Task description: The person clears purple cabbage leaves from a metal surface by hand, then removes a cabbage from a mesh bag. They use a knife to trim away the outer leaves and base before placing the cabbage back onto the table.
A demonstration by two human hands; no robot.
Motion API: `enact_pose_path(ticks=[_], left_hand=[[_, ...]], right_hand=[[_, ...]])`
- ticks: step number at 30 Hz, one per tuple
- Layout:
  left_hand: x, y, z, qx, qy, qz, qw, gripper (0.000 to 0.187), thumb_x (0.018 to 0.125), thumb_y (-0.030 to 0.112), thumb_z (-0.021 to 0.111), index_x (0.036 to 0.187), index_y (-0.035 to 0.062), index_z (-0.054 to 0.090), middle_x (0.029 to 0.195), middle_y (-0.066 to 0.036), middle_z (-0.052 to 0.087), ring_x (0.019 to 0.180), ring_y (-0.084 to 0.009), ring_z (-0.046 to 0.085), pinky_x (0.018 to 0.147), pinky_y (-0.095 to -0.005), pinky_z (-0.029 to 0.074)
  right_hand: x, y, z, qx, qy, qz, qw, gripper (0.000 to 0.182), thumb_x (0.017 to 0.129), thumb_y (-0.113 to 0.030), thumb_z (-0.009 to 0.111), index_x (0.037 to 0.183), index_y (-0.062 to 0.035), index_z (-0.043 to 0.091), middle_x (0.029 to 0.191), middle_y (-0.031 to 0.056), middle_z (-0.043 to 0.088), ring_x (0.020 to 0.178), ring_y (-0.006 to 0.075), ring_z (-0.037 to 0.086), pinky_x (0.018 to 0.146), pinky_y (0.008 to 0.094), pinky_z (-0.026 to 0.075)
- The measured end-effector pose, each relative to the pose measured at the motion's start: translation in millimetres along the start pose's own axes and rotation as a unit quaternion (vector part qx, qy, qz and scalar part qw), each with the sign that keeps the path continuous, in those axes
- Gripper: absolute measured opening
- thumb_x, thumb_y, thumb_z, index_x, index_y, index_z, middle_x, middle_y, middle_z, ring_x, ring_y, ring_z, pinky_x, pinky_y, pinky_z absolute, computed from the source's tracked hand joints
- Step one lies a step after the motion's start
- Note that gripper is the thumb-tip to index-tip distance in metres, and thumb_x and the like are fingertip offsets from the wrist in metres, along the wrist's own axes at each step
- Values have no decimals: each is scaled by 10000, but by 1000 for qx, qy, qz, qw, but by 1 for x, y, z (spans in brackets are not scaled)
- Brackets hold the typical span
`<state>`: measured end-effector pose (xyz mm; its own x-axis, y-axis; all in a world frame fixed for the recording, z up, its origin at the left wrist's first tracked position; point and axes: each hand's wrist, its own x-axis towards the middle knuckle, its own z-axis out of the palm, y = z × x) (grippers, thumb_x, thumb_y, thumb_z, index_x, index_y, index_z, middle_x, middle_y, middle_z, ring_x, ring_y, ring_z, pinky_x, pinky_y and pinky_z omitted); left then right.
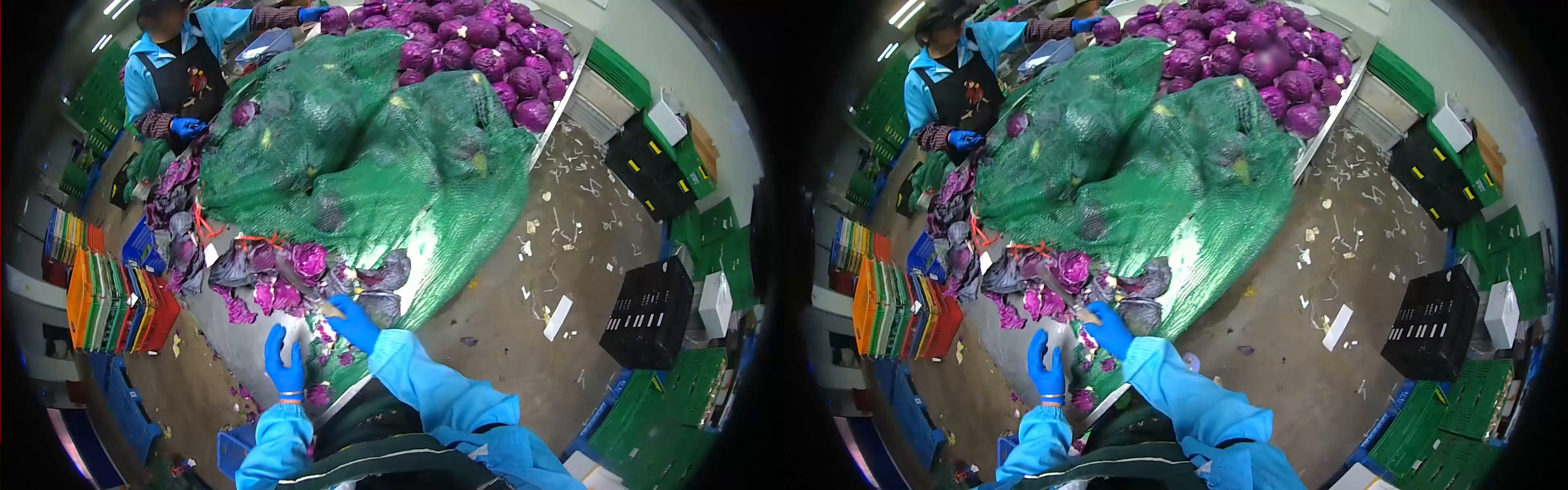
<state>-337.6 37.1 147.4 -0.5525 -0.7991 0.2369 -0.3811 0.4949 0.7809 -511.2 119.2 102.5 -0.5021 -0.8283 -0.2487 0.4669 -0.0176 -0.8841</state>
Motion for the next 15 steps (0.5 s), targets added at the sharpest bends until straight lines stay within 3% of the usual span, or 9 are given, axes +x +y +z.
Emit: enact_pose_path(ticks=[1, 3, 5, 9, 13, 15], left_hand=[[14, 10, 15, -5, -1, 0, 1000, 448, 814, 47, 640, 1249, 31, 532, 1276, -153, 537, 1174, -261, 511, 959, -355, 412], [47, 29, 48, -41, -55, 96, 993, 476, 791, 53, 659, 1250, 34, 533, 1297, -158, 519, 1192, -279, 499, 979, -373, 404], [85, 68, 79, -15, -104, 194, 975, 568, 755, 102, 702, 1285, 45, 507, 1352, -178, 460, 1245, -322, 447, 1016, -405, 369], [154, 104, 148, 107, -110, 305, 940, 895, 666, 242, 784, 1425, 118, 327, 1450, -189, 311, 1323, -378, 315, 1060, -451, 297], [194, 105, 196, 237, -134, 301, 914, 937, 666, 261, 784, 1447, 162, 277, 1463, -196, 278, 1253, -400, 404, 1029, -447, 345], [213, 88, 214, 229, -264, 194, 917, 805, 697, 271, 763, 1394, 155, 377, 1399, -206, 379, 1146, -388, 504, 954, -440, 419]], right_hand=[[-5, -10, -17, -4, 48, -60, 997, 270, 843, -148, 658, 1059, -38, 539, 870, 28, 585, 808, 114, 561, 707, 273, 477], [-6, -40, -51, -72, 168, -124, 975, 230, 807, -86, 689, 981, -25, 551, 897, 41, 606, 817, 119, 573, 718, 279, 488], [1, -63, -79, -29, 236, -140, 961, 240, 823, -81, 676, 1027, -13, 570, 947, 49, 622, 842, 117, 577, 758, 270, 491], [-9, -129, -106, -45, 290, -123, 948, 289, 845, -93, 657, 1122, -29, 603, 1003, 47, 645, 867, 113, 592, 764, 260, 485], [-27, -154, -143, -136, 346, -164, 914, 297, 845, -96, 657, 1131, -33, 604, 989, 57, 654, 890, 120, 595, 782, 280, 479], [-24, -182, -175, -222, 387, -296, 844, 303, 846, -105, 657, 1134, -29, 604, 1009, 74, 654, 922, 149, 598, 817, 301, 472]])
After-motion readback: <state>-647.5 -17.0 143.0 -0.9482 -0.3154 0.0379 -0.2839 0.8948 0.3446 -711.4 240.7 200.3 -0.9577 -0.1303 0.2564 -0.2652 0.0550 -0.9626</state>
